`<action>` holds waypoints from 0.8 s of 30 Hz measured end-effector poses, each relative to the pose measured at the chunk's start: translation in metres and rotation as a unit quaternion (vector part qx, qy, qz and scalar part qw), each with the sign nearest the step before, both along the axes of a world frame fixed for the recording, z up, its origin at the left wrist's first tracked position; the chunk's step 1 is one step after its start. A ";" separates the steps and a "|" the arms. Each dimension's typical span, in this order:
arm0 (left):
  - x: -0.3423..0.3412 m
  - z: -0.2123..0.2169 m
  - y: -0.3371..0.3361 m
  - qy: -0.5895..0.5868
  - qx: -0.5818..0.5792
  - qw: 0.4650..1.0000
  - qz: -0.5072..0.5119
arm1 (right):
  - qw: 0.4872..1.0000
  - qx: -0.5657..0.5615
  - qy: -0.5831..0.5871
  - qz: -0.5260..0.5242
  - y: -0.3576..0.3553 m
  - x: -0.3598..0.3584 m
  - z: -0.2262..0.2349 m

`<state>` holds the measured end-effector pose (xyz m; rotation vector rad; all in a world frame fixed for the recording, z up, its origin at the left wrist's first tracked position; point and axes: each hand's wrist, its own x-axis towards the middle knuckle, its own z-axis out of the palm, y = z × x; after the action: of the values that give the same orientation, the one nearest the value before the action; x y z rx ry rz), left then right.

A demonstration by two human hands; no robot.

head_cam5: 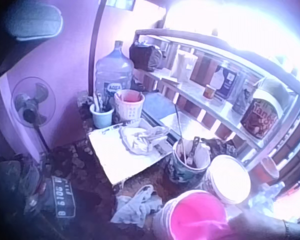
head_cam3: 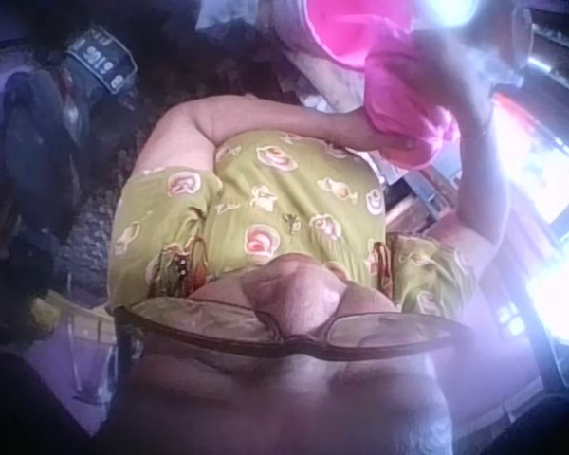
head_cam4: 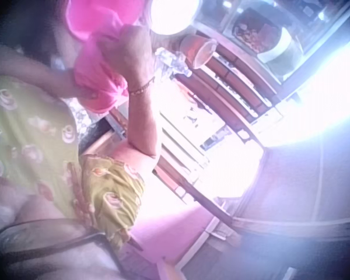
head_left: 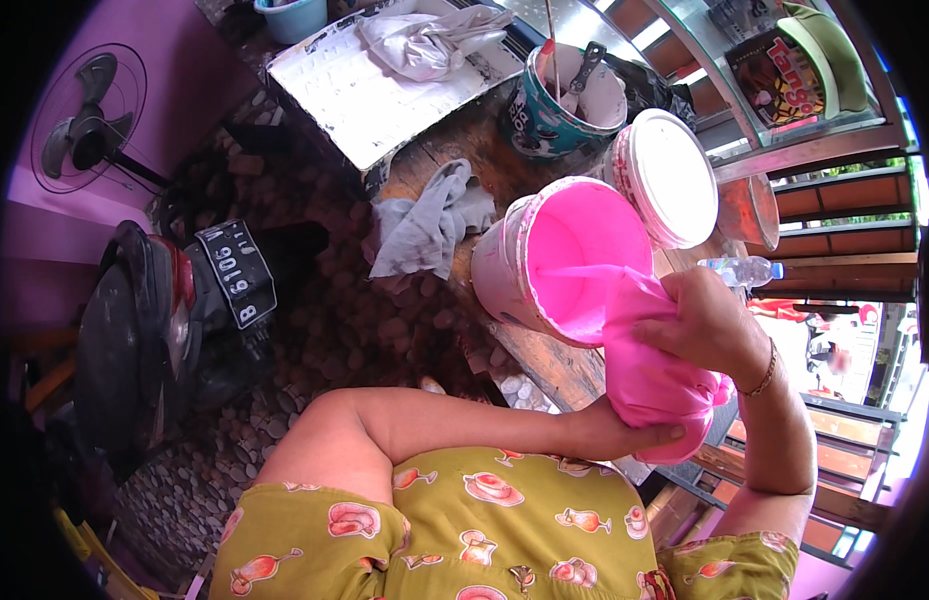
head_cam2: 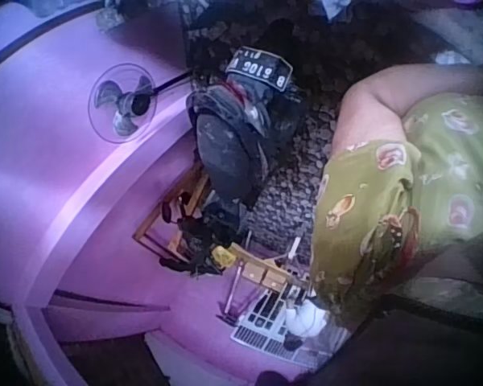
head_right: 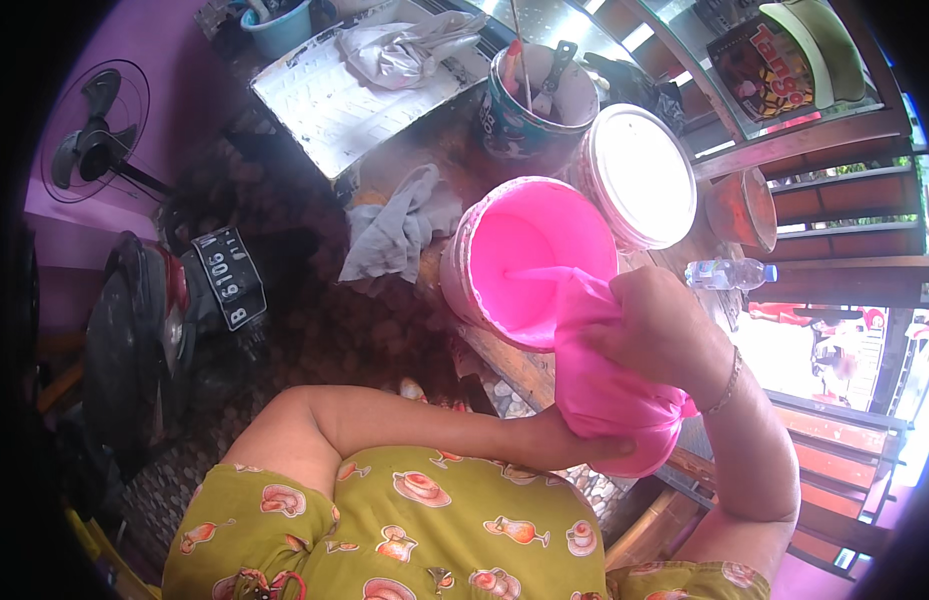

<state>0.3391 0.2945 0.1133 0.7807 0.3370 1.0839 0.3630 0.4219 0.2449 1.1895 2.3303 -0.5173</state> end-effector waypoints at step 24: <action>0.005 -0.004 0.005 -0.016 0.035 0.999 0.014 | 0.994 -0.100 -0.038 0.013 0.015 -0.012 -0.002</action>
<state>0.3442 0.2999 0.1088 0.8226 0.2849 1.1391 0.3512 0.4364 0.2425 1.0653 2.1685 -0.6675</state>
